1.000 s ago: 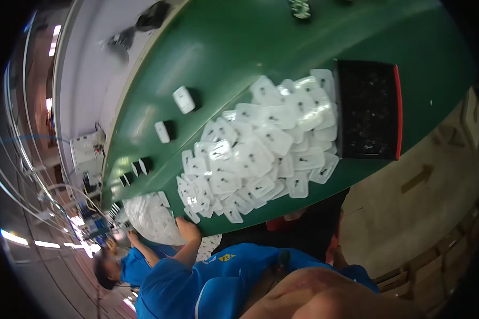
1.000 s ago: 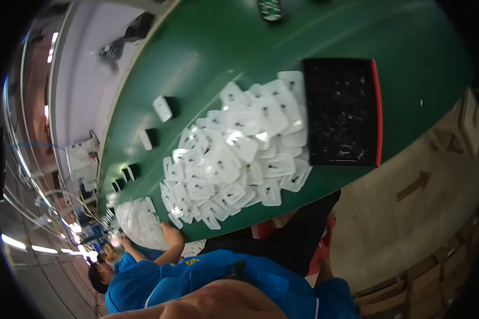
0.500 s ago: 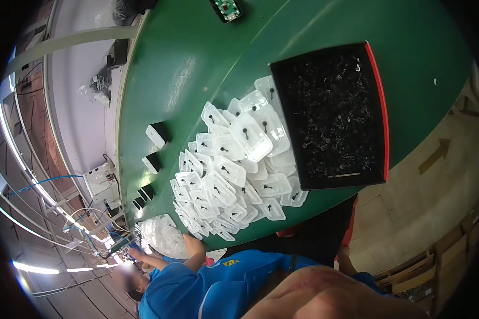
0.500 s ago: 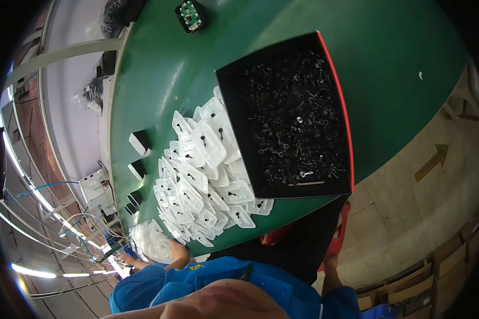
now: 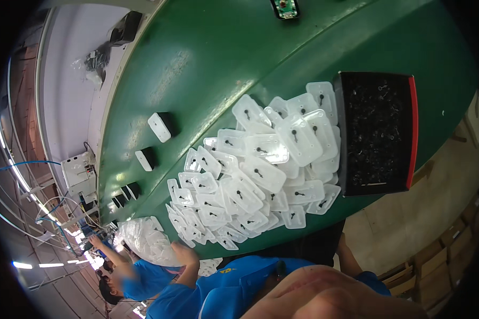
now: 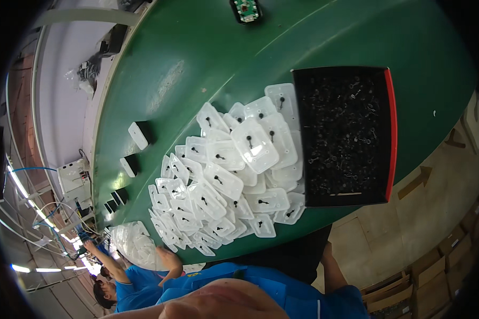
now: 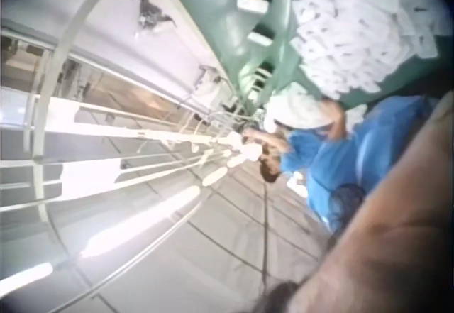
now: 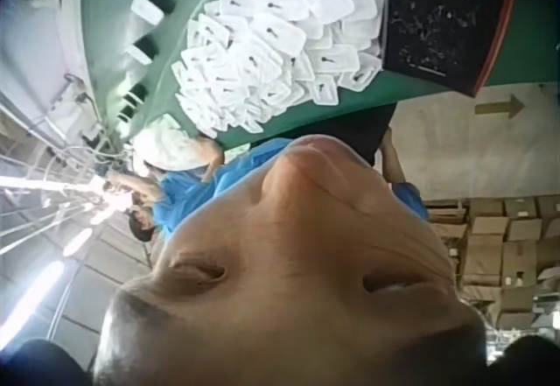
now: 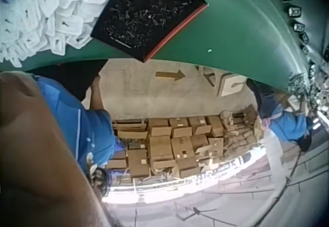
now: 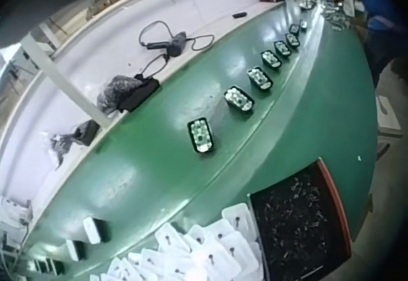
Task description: Inspecting and arranging small white plastic components at a manual assembly station.
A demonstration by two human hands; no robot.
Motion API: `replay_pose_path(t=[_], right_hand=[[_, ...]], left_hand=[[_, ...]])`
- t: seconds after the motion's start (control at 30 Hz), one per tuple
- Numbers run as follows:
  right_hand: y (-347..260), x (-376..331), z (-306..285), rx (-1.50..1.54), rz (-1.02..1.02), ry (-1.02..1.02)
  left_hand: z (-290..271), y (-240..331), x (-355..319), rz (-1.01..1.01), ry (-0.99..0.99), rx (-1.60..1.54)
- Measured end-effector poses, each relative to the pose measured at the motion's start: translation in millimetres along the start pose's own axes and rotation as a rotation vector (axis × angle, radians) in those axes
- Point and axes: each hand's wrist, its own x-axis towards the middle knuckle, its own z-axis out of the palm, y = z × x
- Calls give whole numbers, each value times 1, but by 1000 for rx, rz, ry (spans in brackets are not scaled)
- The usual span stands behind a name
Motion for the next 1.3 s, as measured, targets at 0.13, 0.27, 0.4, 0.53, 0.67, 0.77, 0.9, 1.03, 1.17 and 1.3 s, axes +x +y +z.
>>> replay_pose_path(t=[0.13,0.27,0.4,0.53,0.67,0.77,0.9,1.03,1.17,1.3], right_hand=[[1,6,-6,-53,-34,-35],[7,35,-11,-32,-146,61],[-19,44,-13,54,-213,218],[-37,15,-9,181,-192,389],[-72,-51,4,-505,-848,590],[-128,-175,47,-103,-1262,170],[-158,-305,93,-154,-1801,-29],[-144,-368,154,120,-2325,-338],[-122,-384,201,306,-2177,-546],[-130,-386,216,272,-2010,-957]], left_hand=[[17,-27,-1,46,88,-33],[12,-24,-2,-12,64,-105],[22,-20,-2,30,206,-202],[27,-22,-5,-32,281,-188],[18,-18,-8,71,295,-361],[18,-12,-8,162,309,-420],[13,-11,-11,172,349,-420],[20,-5,-7,170,416,-455],[27,-20,-10,146,535,-514],[22,-10,-13,154,565,-535]])
